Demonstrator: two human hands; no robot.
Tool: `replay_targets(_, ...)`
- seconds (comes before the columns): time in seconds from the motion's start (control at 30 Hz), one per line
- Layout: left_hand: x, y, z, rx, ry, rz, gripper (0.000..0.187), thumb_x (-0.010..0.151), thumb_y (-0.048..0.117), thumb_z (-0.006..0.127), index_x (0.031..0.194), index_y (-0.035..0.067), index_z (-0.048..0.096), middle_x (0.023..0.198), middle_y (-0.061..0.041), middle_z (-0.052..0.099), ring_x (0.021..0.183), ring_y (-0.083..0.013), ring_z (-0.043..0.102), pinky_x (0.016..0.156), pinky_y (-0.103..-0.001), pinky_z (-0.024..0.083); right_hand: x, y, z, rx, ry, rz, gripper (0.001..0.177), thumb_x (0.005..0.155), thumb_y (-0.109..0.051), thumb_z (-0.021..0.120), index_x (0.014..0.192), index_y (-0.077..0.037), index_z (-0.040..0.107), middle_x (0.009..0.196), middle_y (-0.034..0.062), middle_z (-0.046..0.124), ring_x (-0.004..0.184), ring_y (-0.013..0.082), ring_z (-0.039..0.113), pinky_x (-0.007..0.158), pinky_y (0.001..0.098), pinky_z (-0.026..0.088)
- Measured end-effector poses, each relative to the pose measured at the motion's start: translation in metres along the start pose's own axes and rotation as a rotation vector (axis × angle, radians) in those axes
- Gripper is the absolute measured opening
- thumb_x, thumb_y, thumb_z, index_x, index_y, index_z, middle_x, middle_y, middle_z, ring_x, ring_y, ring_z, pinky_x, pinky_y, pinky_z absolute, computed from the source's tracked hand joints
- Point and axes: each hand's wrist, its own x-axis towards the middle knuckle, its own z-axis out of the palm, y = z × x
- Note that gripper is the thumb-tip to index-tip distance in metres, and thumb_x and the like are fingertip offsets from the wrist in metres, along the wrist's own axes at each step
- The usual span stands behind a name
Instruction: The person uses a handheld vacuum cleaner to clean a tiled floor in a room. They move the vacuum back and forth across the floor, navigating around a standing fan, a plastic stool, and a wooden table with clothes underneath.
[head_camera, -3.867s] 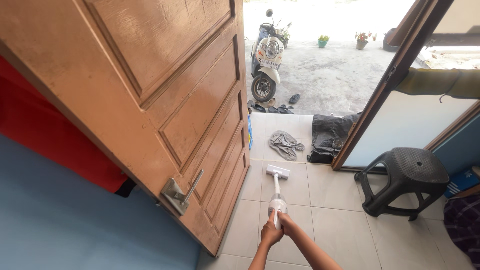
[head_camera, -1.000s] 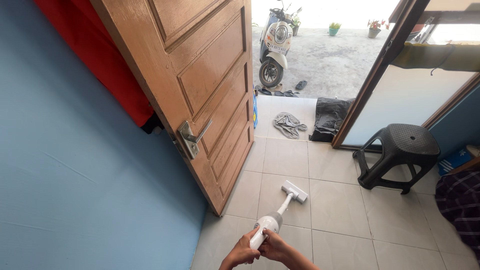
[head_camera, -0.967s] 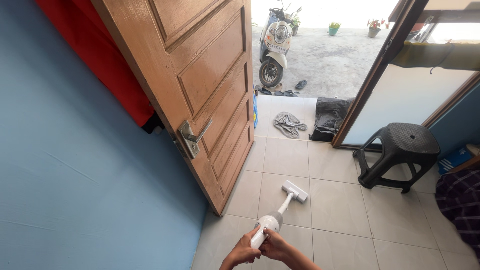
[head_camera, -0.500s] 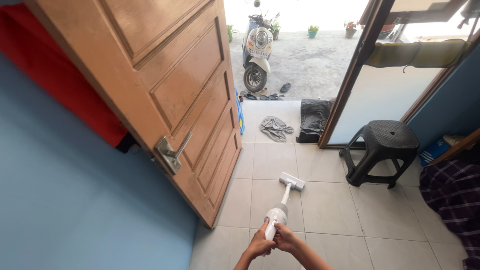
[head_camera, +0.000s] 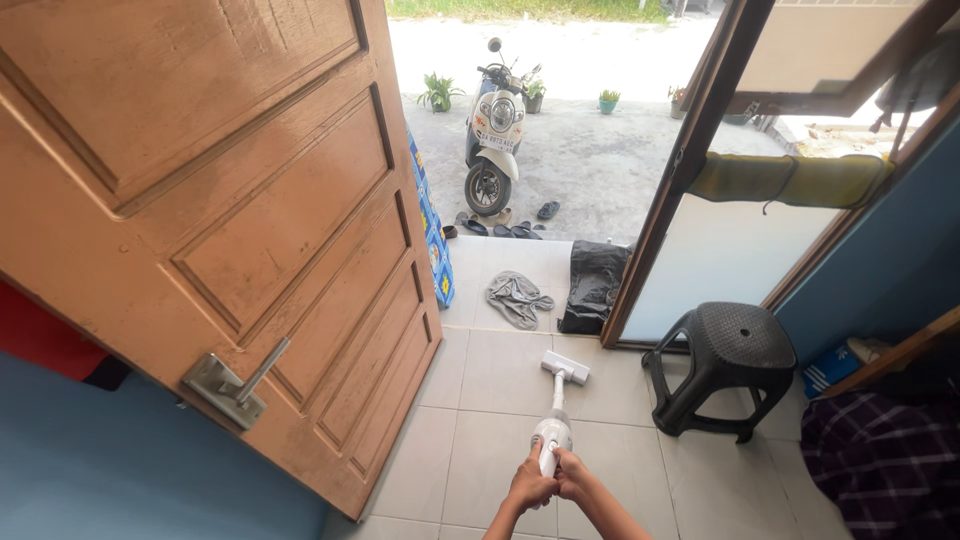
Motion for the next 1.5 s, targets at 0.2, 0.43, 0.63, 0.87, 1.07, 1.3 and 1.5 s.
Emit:
replay_targets(0.2, 0.034, 0.026, 0.026, -0.013, 0.031, -0.028, 0.113, 0.065, 0.009, 0.067, 0.165, 0.015, 0.015, 0.093, -0.013, 0.076, 0.060, -0.0191, 0.070, 0.055, -0.032, 0.058, -0.007, -0.048, -0.013, -0.091, 0.032, 0.026, 0.061, 0.105, -0.039, 0.038, 0.148, 0.004, 0.038, 0.136, 0.0295, 0.058, 0.125, 0.0439, 0.060, 0.099, 0.0609, 0.048)
replay_targets(0.43, -0.002, -0.001, 0.032, 0.005, 0.023, 0.003, 0.114, 0.063, 0.010, 0.067, 0.165, 0.012, 0.015, 0.091, -0.013, 0.074, 0.059, -0.0196, 0.070, 0.055, -0.032, 0.057, -0.042, -0.008, -0.020, -0.026, -0.075, 0.020, 0.061, 0.106, -0.037, 0.041, 0.146, 0.009, 0.038, 0.134, 0.0293, 0.059, 0.121, 0.0410, 0.062, 0.100, 0.0575, 0.051)
replay_targets(0.63, -0.090, -0.029, 0.015, -0.059, -0.004, 0.035, 0.113, 0.063, 0.009, 0.067, 0.164, 0.006, 0.016, 0.090, -0.017, 0.073, 0.057, -0.0199, 0.068, 0.051, -0.033, 0.055, -0.102, 0.068, -0.015, -0.047, -0.194, -0.035, 0.053, 0.104, -0.036, 0.046, 0.133, 0.009, 0.047, 0.115, 0.0218, 0.062, 0.099, 0.0327, 0.067, 0.082, 0.0487, 0.058)
replay_targets(0.87, -0.221, -0.063, 0.017, -0.057, -0.049, -0.003, 0.115, 0.062, 0.008, 0.067, 0.164, 0.004, 0.012, 0.081, -0.016, 0.072, 0.055, -0.0194, 0.067, 0.049, -0.032, 0.055, -0.153, 0.177, -0.041, -0.017, -0.265, 0.028, 0.042, 0.104, -0.033, 0.046, 0.121, 0.005, 0.054, 0.098, 0.0145, 0.064, 0.085, 0.0278, 0.068, 0.076, 0.0450, 0.058)
replay_targets(1.07, -0.294, -0.063, 0.012, 0.010, -0.060, 0.010, 0.111, 0.061, 0.006, 0.066, 0.162, 0.001, 0.019, 0.075, -0.015, 0.072, 0.054, -0.0184, 0.067, 0.048, -0.030, 0.053, -0.186, 0.228, -0.055, -0.051, -0.353, 0.049, 0.045, 0.103, -0.035, 0.043, 0.116, 0.006, 0.054, 0.091, 0.0163, 0.064, 0.074, 0.0286, 0.065, 0.067, 0.0431, 0.054)
replay_targets(1.3, -0.319, -0.062, 0.008, -0.111, -0.013, 0.037, 0.108, 0.057, 0.003, 0.064, 0.158, -0.003, 0.027, 0.071, -0.015, 0.070, 0.051, -0.0184, 0.066, 0.045, -0.031, 0.051, -0.190, 0.240, -0.053, -0.015, -0.374, 0.034, 0.040, 0.106, -0.034, 0.046, 0.111, 0.005, 0.051, 0.083, 0.0120, 0.058, 0.069, 0.0287, 0.065, 0.062, 0.0444, 0.055)
replay_targets(1.5, -0.302, -0.059, 0.026, -0.144, 0.014, 0.064, 0.108, 0.055, 0.001, 0.063, 0.158, -0.002, 0.029, 0.072, -0.014, 0.069, 0.050, -0.0187, 0.064, 0.044, -0.031, 0.051, -0.186, 0.230, -0.067, -0.029, -0.363, 0.006, 0.042, 0.105, -0.036, 0.045, 0.114, 0.004, 0.053, 0.085, 0.0130, 0.061, 0.067, 0.0268, 0.065, 0.060, 0.0427, 0.053)
